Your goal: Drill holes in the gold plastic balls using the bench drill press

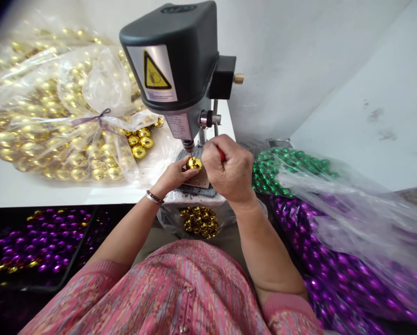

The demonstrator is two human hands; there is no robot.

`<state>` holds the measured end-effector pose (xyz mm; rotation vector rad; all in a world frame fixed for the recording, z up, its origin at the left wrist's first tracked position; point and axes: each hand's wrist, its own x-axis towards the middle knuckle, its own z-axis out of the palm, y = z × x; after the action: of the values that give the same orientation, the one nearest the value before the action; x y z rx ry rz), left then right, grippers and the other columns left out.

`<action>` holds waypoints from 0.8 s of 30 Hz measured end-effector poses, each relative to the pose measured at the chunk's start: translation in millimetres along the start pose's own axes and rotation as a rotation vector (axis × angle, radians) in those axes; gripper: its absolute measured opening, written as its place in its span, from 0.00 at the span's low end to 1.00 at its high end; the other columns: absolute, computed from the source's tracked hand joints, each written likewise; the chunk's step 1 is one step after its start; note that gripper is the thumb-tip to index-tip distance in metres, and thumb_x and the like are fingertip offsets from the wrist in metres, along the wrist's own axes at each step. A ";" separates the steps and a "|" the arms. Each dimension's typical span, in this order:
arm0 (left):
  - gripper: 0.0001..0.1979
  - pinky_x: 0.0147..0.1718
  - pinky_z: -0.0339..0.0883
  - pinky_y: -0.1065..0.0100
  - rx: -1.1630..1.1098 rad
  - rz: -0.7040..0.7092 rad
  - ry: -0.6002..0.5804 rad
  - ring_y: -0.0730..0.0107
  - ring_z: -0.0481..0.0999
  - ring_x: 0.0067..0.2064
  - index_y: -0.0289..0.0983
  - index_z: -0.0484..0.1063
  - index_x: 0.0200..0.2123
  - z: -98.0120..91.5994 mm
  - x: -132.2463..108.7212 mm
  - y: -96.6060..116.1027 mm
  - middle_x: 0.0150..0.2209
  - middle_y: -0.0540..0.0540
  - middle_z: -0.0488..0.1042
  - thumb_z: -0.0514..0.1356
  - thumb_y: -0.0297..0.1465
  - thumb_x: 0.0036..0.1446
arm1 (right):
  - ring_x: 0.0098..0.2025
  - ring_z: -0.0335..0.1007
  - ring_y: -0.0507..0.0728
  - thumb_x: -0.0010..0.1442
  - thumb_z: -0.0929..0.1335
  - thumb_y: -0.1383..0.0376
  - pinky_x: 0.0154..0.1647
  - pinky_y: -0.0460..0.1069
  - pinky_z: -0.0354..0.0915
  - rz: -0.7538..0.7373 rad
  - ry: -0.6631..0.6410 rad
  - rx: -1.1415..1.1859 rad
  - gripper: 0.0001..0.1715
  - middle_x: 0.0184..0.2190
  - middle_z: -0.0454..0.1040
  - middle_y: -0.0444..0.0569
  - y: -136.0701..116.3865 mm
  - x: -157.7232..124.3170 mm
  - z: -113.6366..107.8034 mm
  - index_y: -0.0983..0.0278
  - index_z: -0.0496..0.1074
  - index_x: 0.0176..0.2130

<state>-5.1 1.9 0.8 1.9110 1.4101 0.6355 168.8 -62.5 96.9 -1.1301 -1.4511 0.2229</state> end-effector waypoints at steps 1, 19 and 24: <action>0.22 0.39 0.66 0.70 0.002 0.004 0.006 0.67 0.75 0.39 0.37 0.72 0.54 0.2 -0.2 0.3 0.38 0.48 0.79 0.64 0.36 0.57 | 0.26 0.64 0.48 0.61 0.63 0.64 0.31 0.47 0.62 -0.024 0.007 -0.004 0.13 0.24 0.72 0.41 2.9 -3.0 1.7 0.61 0.72 0.27; 0.25 0.44 0.68 0.65 -0.004 -0.033 0.018 0.61 0.77 0.43 0.35 0.70 0.57 6.2 -2.3 4.6 0.44 0.42 0.79 0.66 0.32 0.56 | 0.34 0.75 0.52 0.63 0.64 0.65 0.37 0.49 0.69 -0.153 0.169 -0.056 0.11 0.31 0.79 0.44 30.7 -23.9 18.5 0.60 0.76 0.35; 0.26 0.44 0.68 0.66 -0.021 -0.031 0.011 0.62 0.77 0.44 0.34 0.69 0.58 6.9 -1.5 2.9 0.45 0.42 0.79 0.65 0.31 0.57 | 0.33 0.74 0.51 0.64 0.63 0.64 0.36 0.48 0.69 -0.180 0.199 -0.053 0.13 0.30 0.78 0.44 39.4 -25.7 21.8 0.61 0.77 0.36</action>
<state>1.3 -1.6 -1.5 1.8680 1.4318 0.6448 164.9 -51.1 46.4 -1.0265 -1.3771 -0.0530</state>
